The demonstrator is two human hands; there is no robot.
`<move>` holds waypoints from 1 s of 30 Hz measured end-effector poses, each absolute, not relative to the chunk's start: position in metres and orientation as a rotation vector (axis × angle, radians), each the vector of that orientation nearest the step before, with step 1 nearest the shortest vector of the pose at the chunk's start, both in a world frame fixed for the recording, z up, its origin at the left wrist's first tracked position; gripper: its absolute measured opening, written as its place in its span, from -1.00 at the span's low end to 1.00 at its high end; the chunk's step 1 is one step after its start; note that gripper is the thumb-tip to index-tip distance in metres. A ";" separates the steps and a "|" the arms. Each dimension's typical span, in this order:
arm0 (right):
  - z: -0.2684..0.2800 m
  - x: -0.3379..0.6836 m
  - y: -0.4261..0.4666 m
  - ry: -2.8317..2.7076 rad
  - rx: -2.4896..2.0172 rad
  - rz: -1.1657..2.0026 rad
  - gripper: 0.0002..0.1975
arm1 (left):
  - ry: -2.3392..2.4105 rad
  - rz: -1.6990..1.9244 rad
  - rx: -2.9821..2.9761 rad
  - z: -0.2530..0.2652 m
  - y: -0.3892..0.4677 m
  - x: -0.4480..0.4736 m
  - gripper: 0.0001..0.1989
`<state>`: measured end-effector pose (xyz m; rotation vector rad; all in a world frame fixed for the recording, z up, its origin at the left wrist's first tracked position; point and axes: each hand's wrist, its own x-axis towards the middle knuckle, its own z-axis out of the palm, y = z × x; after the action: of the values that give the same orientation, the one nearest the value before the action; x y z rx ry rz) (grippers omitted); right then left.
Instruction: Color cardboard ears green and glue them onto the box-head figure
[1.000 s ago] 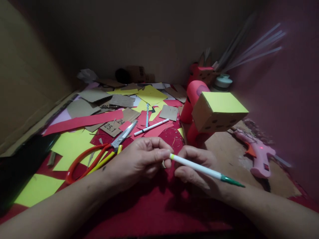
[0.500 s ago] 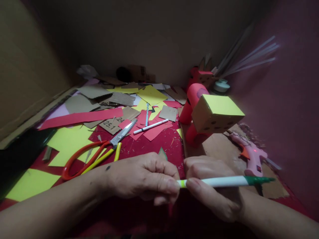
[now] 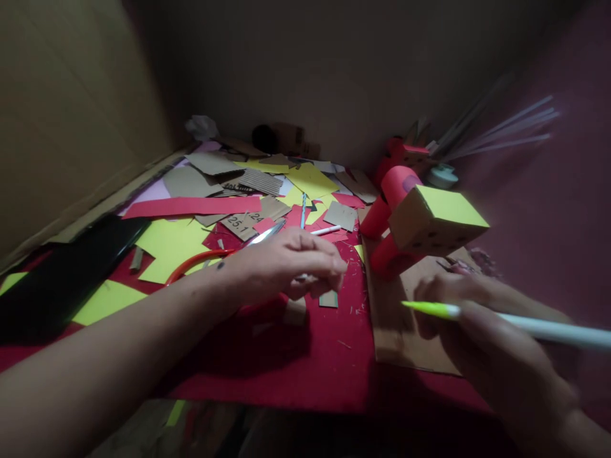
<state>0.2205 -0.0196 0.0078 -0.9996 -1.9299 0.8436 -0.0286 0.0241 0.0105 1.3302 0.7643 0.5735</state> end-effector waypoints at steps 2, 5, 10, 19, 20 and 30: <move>0.012 0.205 -0.020 -1.877 -1.090 0.915 -0.67 | 0.880 0.729 1.380 0.019 0.024 -0.032 -0.80; -0.001 0.183 -0.010 -1.805 -1.115 1.094 -0.74 | 1.036 0.876 1.435 0.028 0.024 -0.039 -0.82; -0.024 0.163 -0.001 -1.791 -1.106 1.351 -0.83 | 1.290 0.716 1.659 0.026 0.028 -0.047 -0.85; -0.027 0.154 -0.008 -1.986 -1.122 1.125 -0.92 | 1.239 0.028 2.025 0.012 0.018 -0.054 -0.85; -0.026 0.154 -0.009 -2.025 -1.131 1.110 -0.91 | 1.236 0.008 2.090 0.010 0.018 -0.054 -0.86; -0.023 0.145 -0.011 -2.296 -1.056 0.828 -0.78 | 1.297 -0.170 2.369 -0.001 0.020 -0.042 -0.79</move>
<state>0.1449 -0.0108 -0.0230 -1.0563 -2.2961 0.8282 -0.0422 0.0201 -0.0014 2.3691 1.2965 -0.1703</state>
